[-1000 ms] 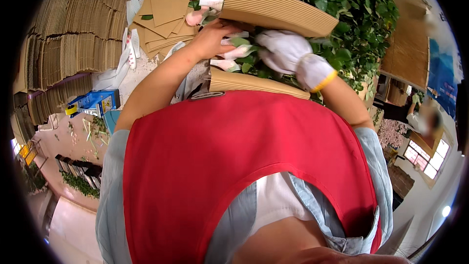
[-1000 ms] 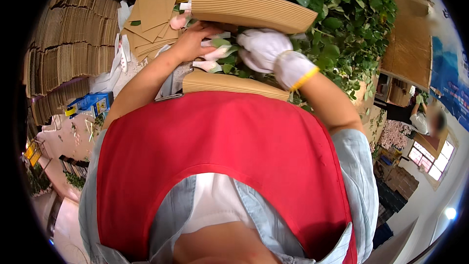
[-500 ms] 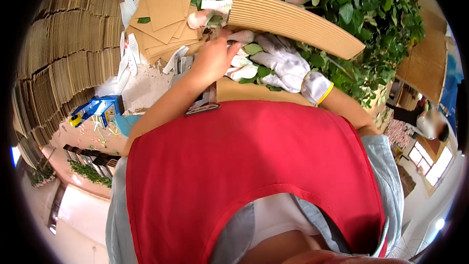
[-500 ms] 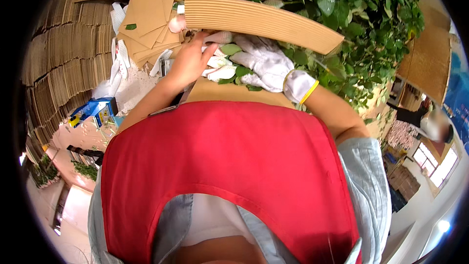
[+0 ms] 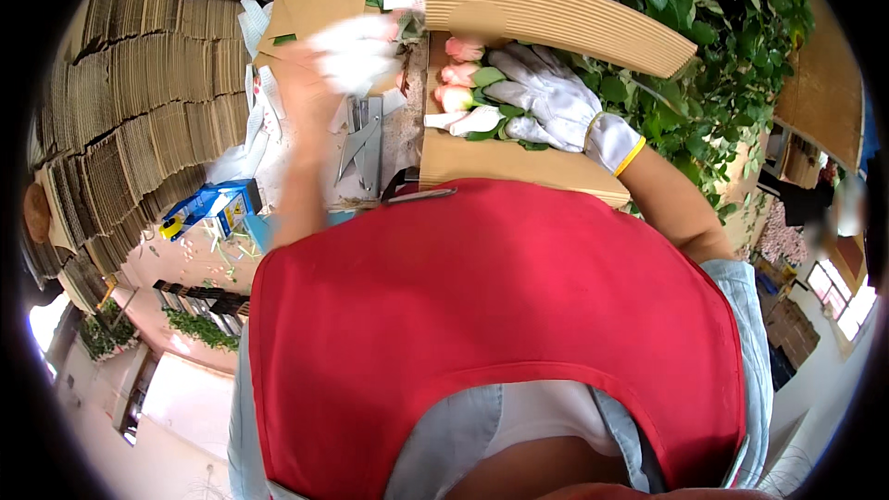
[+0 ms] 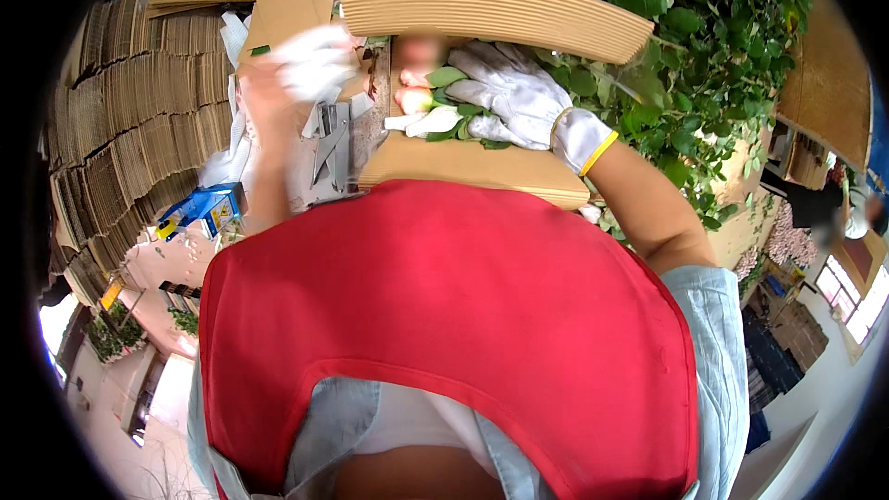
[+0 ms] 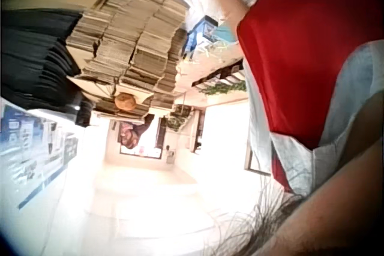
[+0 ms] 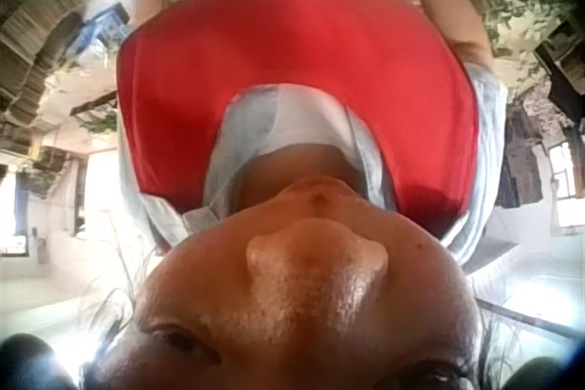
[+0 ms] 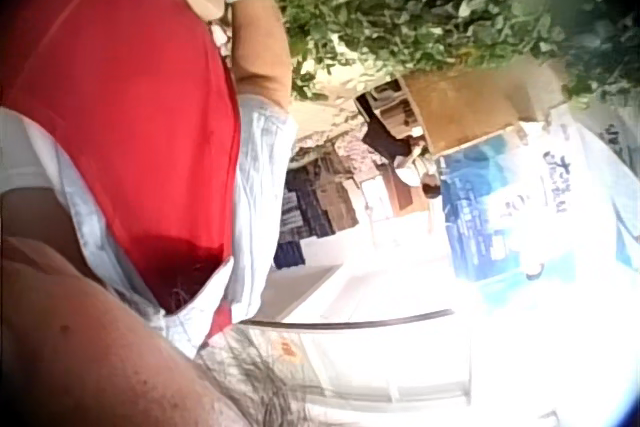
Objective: The person places several roses into a cardboard sleeve, folds the ends of the sleeve over the stems, and secures the packaging using a stapler.
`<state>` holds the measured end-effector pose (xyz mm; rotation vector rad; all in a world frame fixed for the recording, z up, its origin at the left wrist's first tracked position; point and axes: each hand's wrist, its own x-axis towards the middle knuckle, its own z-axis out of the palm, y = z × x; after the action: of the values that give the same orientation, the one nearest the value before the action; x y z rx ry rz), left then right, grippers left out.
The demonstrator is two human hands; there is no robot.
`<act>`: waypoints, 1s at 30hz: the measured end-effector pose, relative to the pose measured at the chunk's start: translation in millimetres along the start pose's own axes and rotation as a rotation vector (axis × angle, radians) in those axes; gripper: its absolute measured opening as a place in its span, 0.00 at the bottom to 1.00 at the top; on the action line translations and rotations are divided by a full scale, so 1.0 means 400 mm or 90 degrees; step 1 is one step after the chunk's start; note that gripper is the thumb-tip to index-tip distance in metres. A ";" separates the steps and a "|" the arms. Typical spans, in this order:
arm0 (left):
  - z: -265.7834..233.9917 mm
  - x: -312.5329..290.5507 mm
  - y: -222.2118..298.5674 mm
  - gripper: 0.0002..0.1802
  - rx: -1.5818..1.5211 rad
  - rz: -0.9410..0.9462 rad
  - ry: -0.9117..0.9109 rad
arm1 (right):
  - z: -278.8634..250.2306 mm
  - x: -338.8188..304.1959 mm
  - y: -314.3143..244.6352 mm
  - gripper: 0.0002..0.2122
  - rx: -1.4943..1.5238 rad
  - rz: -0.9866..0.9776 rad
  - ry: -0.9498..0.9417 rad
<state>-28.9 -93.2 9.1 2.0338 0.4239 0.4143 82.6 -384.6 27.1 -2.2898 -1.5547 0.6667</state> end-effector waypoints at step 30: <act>-0.030 0.083 0.134 0.20 0.434 0.203 -0.800 | -0.014 0.011 -0.002 0.23 0.012 -0.012 0.017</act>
<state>1.5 -93.4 65.5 2.5390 -0.6217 -0.9509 86.2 -380.1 31.5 -2.2585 -1.5497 0.6396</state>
